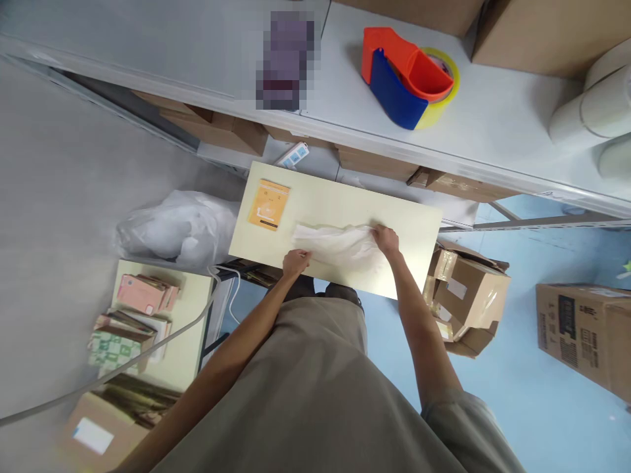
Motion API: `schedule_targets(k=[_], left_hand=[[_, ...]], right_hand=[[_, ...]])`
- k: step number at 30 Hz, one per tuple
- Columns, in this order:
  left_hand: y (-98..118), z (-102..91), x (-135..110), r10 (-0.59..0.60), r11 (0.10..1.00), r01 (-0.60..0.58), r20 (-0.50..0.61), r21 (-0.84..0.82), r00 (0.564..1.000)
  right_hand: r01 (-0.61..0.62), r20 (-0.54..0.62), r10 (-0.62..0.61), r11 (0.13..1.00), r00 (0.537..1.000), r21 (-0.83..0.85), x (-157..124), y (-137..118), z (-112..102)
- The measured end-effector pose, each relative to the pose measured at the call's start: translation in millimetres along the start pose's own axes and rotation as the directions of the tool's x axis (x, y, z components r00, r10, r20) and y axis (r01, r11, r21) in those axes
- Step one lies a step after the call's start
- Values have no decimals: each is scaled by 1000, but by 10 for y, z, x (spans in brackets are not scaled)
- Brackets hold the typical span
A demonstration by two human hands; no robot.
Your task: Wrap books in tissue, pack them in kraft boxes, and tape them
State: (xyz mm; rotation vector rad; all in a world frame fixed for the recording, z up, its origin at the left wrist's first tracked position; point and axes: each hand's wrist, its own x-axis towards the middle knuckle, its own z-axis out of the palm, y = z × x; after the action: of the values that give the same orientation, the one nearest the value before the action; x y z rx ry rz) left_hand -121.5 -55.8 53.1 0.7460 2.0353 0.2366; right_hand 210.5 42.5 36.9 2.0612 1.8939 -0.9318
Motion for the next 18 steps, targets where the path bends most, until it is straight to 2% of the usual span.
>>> schedule_targets(k=[2, 4, 6, 8, 10, 12, 15, 18], left_hand=[[86, -55, 21, 126, 989, -115, -116, 93, 985], [200, -111, 107, 314, 943, -276, -219, 184, 924], [320, -154, 245, 428, 896, -379, -230, 230, 874], [416, -178, 401, 420, 894, -374, -170, 246, 892], [467, -186, 536, 345, 916, -308, -113, 258, 932], [470, -186, 624, 291, 930, -259, -90, 262, 952], [412, -184, 671, 276, 935, -250, -74, 252, 958], [333, -191, 667, 265, 934, -247, -38, 256, 963]], right_hand=[[24, -2, -24, 999, 1000, -39, 11, 2, -6], [44, -4, -45, 997, 999, -61, 5, 1, -12], [57, -3, -57, 996, 998, -69, -19, 0, -22], [69, -15, -70, 995, 997, -71, -59, -8, -36], [89, -63, -93, 994, 994, -67, -109, -42, -48], [120, -138, -125, 992, 983, -40, -158, -133, -47], [211, -201, -197, 976, 960, 50, -193, -430, 6], [350, -151, -328, 925, 933, 150, -143, -893, 135]])
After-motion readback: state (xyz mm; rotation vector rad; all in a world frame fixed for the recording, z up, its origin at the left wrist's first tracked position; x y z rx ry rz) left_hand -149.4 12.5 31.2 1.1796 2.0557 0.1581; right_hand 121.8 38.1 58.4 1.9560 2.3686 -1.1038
